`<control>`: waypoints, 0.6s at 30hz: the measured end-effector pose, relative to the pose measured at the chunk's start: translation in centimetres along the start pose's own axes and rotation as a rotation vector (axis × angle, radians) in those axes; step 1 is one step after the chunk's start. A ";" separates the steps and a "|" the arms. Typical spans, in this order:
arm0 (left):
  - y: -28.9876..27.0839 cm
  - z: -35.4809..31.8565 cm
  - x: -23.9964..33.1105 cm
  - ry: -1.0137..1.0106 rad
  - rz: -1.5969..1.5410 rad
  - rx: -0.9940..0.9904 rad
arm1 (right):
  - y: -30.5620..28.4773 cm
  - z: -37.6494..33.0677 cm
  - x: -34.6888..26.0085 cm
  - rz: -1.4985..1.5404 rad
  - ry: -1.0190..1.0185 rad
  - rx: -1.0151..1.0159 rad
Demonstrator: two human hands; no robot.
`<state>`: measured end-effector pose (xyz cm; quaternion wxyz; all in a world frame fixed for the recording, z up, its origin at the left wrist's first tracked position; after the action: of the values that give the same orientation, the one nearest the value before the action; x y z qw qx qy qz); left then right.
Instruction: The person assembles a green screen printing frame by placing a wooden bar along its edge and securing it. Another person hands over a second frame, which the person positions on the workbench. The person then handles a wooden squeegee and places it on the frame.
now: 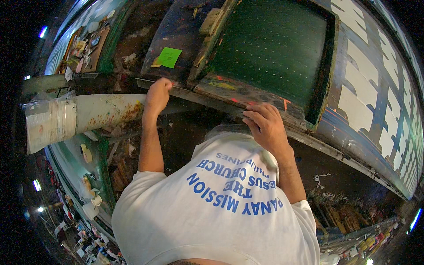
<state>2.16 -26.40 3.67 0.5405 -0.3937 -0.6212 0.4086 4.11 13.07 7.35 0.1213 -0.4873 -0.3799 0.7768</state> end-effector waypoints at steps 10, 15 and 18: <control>0.2 2.3 2.3 0.109 -0.330 0.192 | 1.6 1.5 -1.6 0.014 -0.049 -0.021; 2.9 6.7 4.7 0.227 -0.438 0.120 | 1.9 1.6 -1.9 -0.017 -0.031 -0.026; 3.3 7.7 4.7 0.360 -0.340 0.107 | 1.9 1.3 -1.8 -0.017 0.003 0.006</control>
<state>-5.86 -21.51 1.56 0.7234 -0.3207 -0.5498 0.2675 4.28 10.16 7.53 0.1300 -0.4847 -0.3816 0.7763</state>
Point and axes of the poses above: each hand's wrist, its own z-axis towards the middle knuckle, its own y-axis out of the palm, x = y × z, the point moved 5 cm from there along z, towards the middle knuckle, and after that the axes turned 5 degrees about y, right-handed, at the moved point
